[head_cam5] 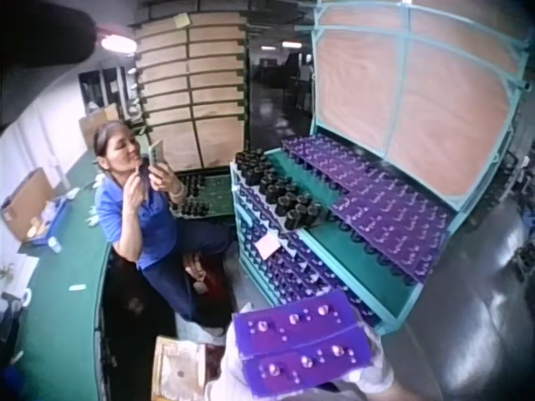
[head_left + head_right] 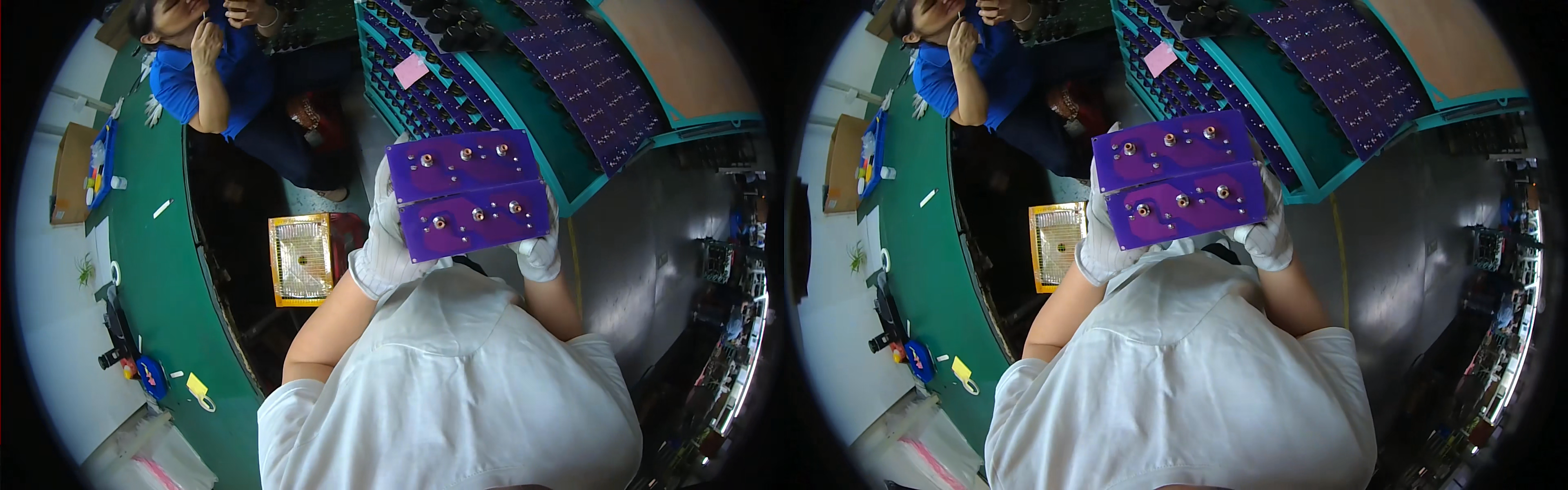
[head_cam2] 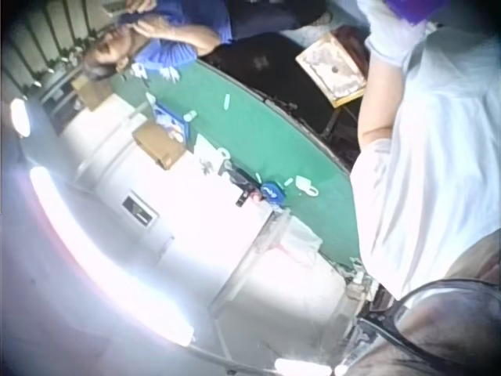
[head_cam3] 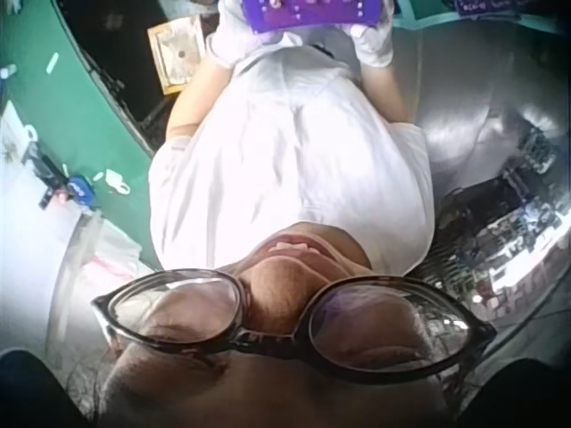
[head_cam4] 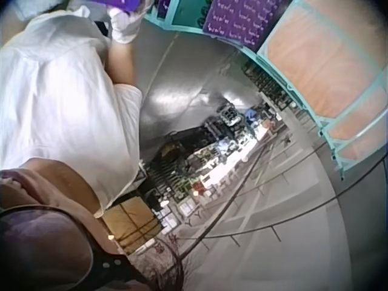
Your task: The person picks up purple circuit boards from a green tray and places them into a teal rack. They handle the boards one by one, aligning them with other boards already in the rack. The person wears white gloves and works at a green table in a factory setting.
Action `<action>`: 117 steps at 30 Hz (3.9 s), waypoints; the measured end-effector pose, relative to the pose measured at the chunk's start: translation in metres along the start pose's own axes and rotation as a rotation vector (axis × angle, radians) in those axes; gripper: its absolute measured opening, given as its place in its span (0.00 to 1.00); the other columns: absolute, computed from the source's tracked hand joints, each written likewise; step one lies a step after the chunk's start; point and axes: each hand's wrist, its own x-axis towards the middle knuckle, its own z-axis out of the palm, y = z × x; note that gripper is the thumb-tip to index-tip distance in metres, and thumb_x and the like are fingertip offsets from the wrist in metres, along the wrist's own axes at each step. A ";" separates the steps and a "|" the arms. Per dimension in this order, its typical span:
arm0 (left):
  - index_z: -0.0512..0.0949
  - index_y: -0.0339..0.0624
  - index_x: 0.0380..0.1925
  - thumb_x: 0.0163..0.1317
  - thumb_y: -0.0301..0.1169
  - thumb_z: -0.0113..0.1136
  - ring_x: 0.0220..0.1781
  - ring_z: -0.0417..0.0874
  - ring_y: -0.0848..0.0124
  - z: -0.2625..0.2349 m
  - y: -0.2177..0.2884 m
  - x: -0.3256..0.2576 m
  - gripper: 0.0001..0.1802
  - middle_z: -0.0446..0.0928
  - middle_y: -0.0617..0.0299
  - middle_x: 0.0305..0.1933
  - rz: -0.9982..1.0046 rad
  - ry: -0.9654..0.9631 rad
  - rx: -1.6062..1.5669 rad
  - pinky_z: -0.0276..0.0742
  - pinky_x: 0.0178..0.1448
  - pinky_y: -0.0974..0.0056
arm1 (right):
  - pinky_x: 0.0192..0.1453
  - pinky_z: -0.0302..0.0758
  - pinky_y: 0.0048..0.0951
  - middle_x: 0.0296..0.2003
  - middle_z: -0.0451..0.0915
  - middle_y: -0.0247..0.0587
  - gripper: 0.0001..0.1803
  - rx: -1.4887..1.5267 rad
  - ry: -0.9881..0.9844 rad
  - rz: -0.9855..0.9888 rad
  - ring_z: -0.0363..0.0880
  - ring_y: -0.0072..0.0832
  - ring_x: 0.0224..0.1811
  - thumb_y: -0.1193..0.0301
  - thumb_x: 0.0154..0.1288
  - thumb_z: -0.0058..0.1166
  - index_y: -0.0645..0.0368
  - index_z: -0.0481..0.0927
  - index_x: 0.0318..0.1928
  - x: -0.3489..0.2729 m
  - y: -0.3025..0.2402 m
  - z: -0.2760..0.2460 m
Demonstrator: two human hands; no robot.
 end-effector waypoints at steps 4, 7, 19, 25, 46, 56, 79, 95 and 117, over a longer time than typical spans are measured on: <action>0.55 0.51 0.70 0.58 0.40 0.65 0.69 0.68 0.67 -0.002 0.000 0.015 0.42 0.68 0.60 0.67 -0.062 -0.109 0.104 0.63 0.74 0.57 | 0.59 0.77 0.36 0.60 0.71 0.49 0.54 -0.093 -0.006 0.085 0.76 0.36 0.57 0.39 0.51 0.63 0.65 0.63 0.67 -0.012 0.004 -0.016; 0.57 0.49 0.69 0.59 0.43 0.65 0.65 0.72 0.66 0.003 -0.008 0.027 0.41 0.69 0.61 0.66 -0.546 0.135 -0.520 0.70 0.69 0.55 | 0.58 0.76 0.37 0.58 0.73 0.52 0.38 0.005 0.015 -0.116 0.78 0.42 0.55 0.53 0.60 0.61 0.64 0.67 0.64 -0.004 0.006 -0.020; 0.70 0.43 0.62 0.64 0.64 0.46 0.59 0.78 0.58 0.076 -0.042 0.077 0.40 0.75 0.55 0.60 -0.579 0.181 -0.832 0.75 0.61 0.50 | 0.64 0.73 0.44 0.63 0.67 0.61 0.25 -0.093 -0.141 -0.202 0.71 0.52 0.64 0.72 0.53 0.58 0.59 0.76 0.55 0.031 -0.004 -0.105; 0.71 0.43 0.61 0.68 0.62 0.43 0.59 0.77 0.57 0.101 -0.080 0.089 0.37 0.76 0.53 0.60 -0.278 0.180 0.320 0.73 0.64 0.50 | 0.68 0.70 0.44 0.67 0.61 0.60 0.27 -0.089 -0.280 -0.226 0.69 0.51 0.67 0.74 0.51 0.59 0.60 0.77 0.56 0.050 0.003 -0.160; 0.43 0.50 0.73 0.52 0.30 0.73 0.63 0.75 0.67 0.128 -0.142 0.117 0.56 0.70 0.59 0.65 0.022 0.143 0.784 0.71 0.69 0.57 | 0.49 0.72 0.26 0.56 0.67 0.42 0.47 0.509 0.039 0.379 0.72 0.26 0.50 0.55 0.47 0.70 0.63 0.66 0.64 0.034 0.035 -0.222; 0.47 0.44 0.71 0.39 0.34 0.82 0.63 0.74 0.63 0.082 -0.128 0.142 0.63 0.70 0.58 0.62 0.071 -0.029 1.100 0.73 0.66 0.57 | 0.32 0.71 0.15 0.43 0.77 0.30 0.47 0.374 0.174 0.538 0.75 0.14 0.32 0.76 0.44 0.65 0.59 0.62 0.69 0.048 0.027 -0.200; 0.65 0.35 0.58 0.44 0.07 0.65 0.44 0.79 0.72 -0.052 -0.103 0.213 0.39 0.76 0.54 0.49 -0.418 -0.009 0.912 0.78 0.41 0.65 | 0.50 0.83 0.31 0.52 0.74 0.44 0.32 -0.039 0.210 0.863 0.76 0.27 0.56 0.58 0.70 0.55 0.70 0.64 0.62 0.212 0.053 -0.132; 0.68 0.53 0.62 0.68 0.60 0.43 0.48 0.81 0.62 -0.058 -0.084 0.270 0.31 0.77 0.60 0.55 -0.787 0.088 -0.262 0.77 0.41 0.60 | 0.52 0.78 0.32 0.54 0.73 0.41 0.21 0.332 0.461 0.481 0.75 0.26 0.51 0.62 0.73 0.48 0.63 0.70 0.59 0.166 0.093 -0.137; 0.59 0.43 0.68 0.71 0.52 0.47 0.42 0.84 0.65 -0.067 -0.082 0.239 0.34 0.79 0.47 0.49 -0.478 -0.036 0.445 0.81 0.42 0.63 | 0.70 0.64 0.51 0.65 0.48 0.82 0.47 -0.839 0.252 0.243 0.53 0.71 0.69 0.55 0.54 0.68 0.64 0.58 0.67 0.154 0.146 -0.117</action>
